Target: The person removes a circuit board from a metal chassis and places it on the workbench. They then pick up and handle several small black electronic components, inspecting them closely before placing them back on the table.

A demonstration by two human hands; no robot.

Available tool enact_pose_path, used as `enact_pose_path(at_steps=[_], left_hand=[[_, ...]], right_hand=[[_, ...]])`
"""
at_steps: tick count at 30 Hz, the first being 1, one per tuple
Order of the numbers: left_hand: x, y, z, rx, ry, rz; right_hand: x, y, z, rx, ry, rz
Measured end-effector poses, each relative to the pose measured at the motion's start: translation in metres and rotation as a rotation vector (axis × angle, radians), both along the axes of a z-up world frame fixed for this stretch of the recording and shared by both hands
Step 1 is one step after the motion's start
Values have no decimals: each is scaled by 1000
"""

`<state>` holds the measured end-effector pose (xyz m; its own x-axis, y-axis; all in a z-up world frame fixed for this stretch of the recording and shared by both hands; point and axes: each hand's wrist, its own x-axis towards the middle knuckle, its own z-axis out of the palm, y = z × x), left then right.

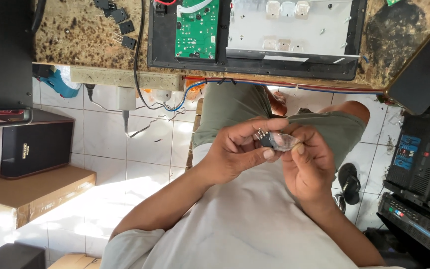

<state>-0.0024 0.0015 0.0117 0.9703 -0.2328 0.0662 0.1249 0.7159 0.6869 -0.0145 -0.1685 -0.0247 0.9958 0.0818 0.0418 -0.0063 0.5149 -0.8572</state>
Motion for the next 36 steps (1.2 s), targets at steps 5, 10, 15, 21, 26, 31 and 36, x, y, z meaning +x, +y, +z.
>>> enact_pose_path(at_steps=[5,10,15,21,26,31,36], left_hand=[[0,4,3,-60,-4,-90],[5,7,16,-75,17,-106],[6,9,13,-87,33,-80],[2,7,5,-81,21,6],[3,9,10,160,-23,180],[-2,8,9,308,-9,270],[-10,14,22,582,17,289]], right_hand=[[-6,-6,-10,398,261,149],[-3,-6,-7,513,287,226],[-2,1,-2,523,315,188],[7,9,25,132,166,60],[11,11,30,3,22,57],[29,15,47,-554,-373,-27],[19,38,58,-693,-301,-122]])
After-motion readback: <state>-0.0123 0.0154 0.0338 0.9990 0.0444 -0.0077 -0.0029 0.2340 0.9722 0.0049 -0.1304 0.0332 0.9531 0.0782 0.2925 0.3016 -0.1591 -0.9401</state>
